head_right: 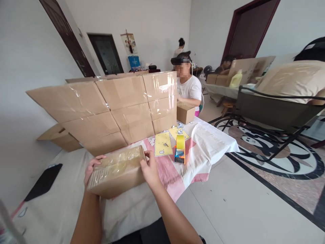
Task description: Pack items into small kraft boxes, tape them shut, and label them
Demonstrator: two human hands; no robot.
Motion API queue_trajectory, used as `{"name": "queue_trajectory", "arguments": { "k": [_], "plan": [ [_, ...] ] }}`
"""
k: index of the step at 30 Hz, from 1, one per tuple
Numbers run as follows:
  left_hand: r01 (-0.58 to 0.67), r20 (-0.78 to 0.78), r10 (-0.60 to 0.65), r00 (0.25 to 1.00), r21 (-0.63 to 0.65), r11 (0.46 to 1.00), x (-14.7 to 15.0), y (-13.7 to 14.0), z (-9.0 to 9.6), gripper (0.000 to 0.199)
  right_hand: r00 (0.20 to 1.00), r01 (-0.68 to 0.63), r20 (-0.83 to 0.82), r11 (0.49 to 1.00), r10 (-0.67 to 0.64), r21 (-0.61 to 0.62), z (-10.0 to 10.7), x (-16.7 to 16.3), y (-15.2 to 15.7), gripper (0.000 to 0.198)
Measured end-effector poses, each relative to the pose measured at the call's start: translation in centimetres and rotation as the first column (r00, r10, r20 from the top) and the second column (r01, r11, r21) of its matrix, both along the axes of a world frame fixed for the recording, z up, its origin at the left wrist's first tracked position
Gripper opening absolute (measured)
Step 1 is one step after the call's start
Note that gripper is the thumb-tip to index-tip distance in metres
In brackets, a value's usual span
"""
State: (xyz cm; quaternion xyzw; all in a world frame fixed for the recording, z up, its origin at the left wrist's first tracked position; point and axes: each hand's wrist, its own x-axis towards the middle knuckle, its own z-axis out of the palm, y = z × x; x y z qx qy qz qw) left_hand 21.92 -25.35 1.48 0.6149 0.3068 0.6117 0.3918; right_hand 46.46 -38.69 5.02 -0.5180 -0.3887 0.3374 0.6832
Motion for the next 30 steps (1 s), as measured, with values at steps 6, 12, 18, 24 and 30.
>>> {"name": "queue_trajectory", "arguments": {
  "k": [6, 12, 18, 24, 30],
  "plan": [
    [-0.246, -0.175, 0.261, 0.950, 0.099, 0.964, -0.9, -4.6, 2.3, 0.028, 0.999, -0.024, -0.039, 0.999, 0.023, -0.028, 0.2, -0.1, -0.2, 0.032],
    [-0.198, -0.589, 0.425, 0.688, 0.410, 0.890, -1.8, -11.8, 5.2, 0.037, 0.999, -0.027, -0.026, 1.000, 0.027, -0.016, -0.1, 0.3, 0.4, 0.024],
    [-0.155, -0.636, 0.419, 0.648, 0.429, 0.890, 1.3, -11.6, 5.2, 0.040, 1.000, -0.011, -0.020, 1.000, 0.011, 0.012, 0.1, -0.1, 0.9, 0.024],
    [-0.145, -0.505, 0.429, 0.749, 0.507, 0.850, 1.7, -9.2, 4.1, 0.032, 0.995, 0.088, 0.043, 0.995, -0.091, 0.052, -0.4, -1.4, 0.4, 0.031],
    [-0.159, -0.479, 0.481, 0.734, 0.568, 0.808, 1.1, -8.6, 3.1, 0.030, 0.989, 0.145, 0.025, 0.988, -0.146, 0.053, -1.1, -1.7, 0.0, 0.032]
  ]
}}
